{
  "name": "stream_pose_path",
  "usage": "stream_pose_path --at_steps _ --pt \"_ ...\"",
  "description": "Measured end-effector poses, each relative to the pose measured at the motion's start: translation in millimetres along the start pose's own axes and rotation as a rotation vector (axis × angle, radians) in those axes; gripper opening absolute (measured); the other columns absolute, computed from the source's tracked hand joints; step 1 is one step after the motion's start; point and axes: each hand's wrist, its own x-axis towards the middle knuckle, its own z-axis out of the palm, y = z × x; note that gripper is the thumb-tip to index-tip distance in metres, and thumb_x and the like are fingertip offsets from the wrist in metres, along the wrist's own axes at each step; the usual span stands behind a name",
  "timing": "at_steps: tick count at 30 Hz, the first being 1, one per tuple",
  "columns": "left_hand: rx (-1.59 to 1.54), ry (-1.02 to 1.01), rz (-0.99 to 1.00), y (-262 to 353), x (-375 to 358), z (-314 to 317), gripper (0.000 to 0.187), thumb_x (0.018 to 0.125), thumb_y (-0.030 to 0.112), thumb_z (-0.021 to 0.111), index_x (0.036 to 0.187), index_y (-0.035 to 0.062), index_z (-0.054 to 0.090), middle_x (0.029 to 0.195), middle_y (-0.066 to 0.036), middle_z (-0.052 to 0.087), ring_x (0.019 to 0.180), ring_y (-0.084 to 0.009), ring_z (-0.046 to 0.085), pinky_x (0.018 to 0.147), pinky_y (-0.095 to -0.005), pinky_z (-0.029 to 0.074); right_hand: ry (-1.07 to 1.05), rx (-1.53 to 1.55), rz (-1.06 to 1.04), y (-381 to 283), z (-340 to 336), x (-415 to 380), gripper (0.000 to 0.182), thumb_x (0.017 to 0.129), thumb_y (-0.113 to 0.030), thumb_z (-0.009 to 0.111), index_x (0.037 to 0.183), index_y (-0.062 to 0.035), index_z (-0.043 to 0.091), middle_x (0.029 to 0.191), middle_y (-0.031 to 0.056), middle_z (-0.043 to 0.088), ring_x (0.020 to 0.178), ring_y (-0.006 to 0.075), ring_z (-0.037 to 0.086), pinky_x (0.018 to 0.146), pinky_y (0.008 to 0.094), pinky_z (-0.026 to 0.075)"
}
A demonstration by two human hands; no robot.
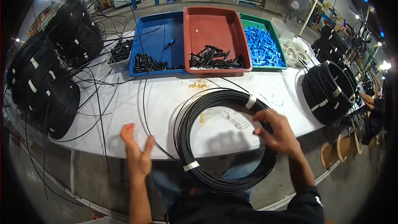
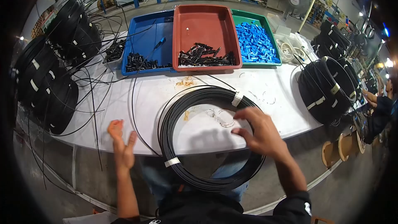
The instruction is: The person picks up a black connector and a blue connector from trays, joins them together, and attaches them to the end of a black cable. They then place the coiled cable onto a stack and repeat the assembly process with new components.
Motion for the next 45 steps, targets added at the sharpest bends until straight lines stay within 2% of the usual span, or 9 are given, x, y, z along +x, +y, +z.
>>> stream_pose_path --at_steps 3,7,9,17,29,34,37,43,45 --pt "-0.040 -0.066 0.032 14.2 -9.1 23.7 0.088 0.082 0.034 0.078 0.143 -0.0041 0.027 0.142 -0.032 0.037 0.135 -0.0436 0.037 0.115 -0.0456 0.026 0.016 0.042 0.067 -11.0 5.0 -20.3 0.043 0.080 -0.026 0.081 0.109 0.0002 0.063 0.106 0.0190 0.066 0.106 0.0378 0.062 0.092 0.0439 0.048" --pt "-0.059 -0.142 0.032 45.9 -4.4 50.9 0.096 0.076 0.033 0.084 0.143 0.0009 0.023 0.143 -0.037 0.037 0.135 -0.0466 0.040 0.113 -0.0474 0.032 0.315 -0.296 0.130 61.7 5.4 9.3 0.092 0.071 -0.044 0.087 0.138 0.0024 0.044 0.127 0.0272 0.058 0.125 0.0429 0.051 0.108 0.0442 0.040" --pt "0.003 -0.176 0.057 55.0 -8.6 55.3 0.099 0.074 0.028 0.085 0.144 0.0029 0.020 0.146 -0.041 0.034 0.137 -0.0472 0.041 0.112 -0.0480 0.034 -0.020 0.022 0.379 89.1 0.6 23.8 0.113 0.067 -0.047 0.088 0.151 0.0010 0.029 0.141 0.0331 0.047 0.136 0.0446 0.043 0.113 0.0439 0.035" --pt "-0.141 -0.287 0.146 37.6 -1.3 75.6 0.086 0.066 0.010 0.084 0.133 0.0068 0.031 0.139 -0.036 0.046 0.130 -0.0494 0.048 0.106 -0.0494 0.042 -0.041 0.017 -0.031 125.7 24.7 51.5 0.073 0.068 -0.019 0.087 0.131 0.0011 0.056 0.126 0.0207 0.064 0.117 0.0333 0.062 0.102 0.0377 0.046" --pt "0.134 -0.297 0.163 38.6 -0.6 73.2 0.084 0.064 0.010 0.076 0.138 0.0075 0.037 0.131 -0.025 0.056 0.122 -0.0449 0.052 0.104 -0.0488 0.042 -0.168 0.099 -0.011 132.9 33.1 81.4 0.071 0.070 -0.027 0.088 0.127 -0.0031 0.052 0.124 0.0227 0.063 0.118 0.0350 0.061 0.099 0.0392 0.047" --pt "-0.078 -0.252 0.185 36.8 -6.1 84.0 0.090 0.065 -0.001 0.065 0.148 0.0070 0.030 0.142 -0.028 0.047 0.134 -0.0429 0.045 0.111 -0.0445 0.036 -0.202 0.170 0.036 118.1 31.4 84.8 0.065 0.070 -0.016 0.085 0.125 -0.0090 0.051 0.106 0.0182 0.067 0.096 0.0321 0.065 0.086 0.0388 0.051" --pt "-0.299 -0.277 0.140 47.4 -12.0 79.5 0.099 0.062 -0.015 0.054 0.153 0.0066 0.023 0.155 -0.028 0.032 0.150 -0.0369 0.024 0.121 -0.0380 0.021 -0.028 0.105 -0.271 116.0 35.3 89.1 0.062 0.070 -0.010 0.083 0.123 -0.0063 0.052 0.102 0.0112 0.066 0.094 0.0237 0.064 0.084 0.0358 0.051" --pt "-0.444 -0.184 0.162 44.5 -46.9 53.7 0.096 0.062 -0.016 0.052 0.152 0.0037 0.024 0.156 -0.028 0.030 0.148 -0.0388 0.026 0.121 -0.0405 0.021 -0.054 0.217 -0.169 40.4 13.0 70.1 0.060 0.071 -0.005 0.079 0.124 -0.0070 0.052 0.114 0.0201 0.068 0.100 0.0372 0.068 0.084 0.0422 0.052" --pt "-0.387 -0.129 0.262 40.3 -61.7 43.5 0.096 0.064 -0.014 0.052 0.152 0.0060 0.021 0.156 -0.022 0.028 0.142 -0.0322 0.036 0.110 -0.0404 0.041 -0.055 0.209 -0.147 14.1 3.5 53.3 0.060 0.072 -0.005 0.078 0.126 -0.0078 0.052 0.110 0.0195 0.070 0.092 0.0382 0.069 0.079 0.0421 0.053"
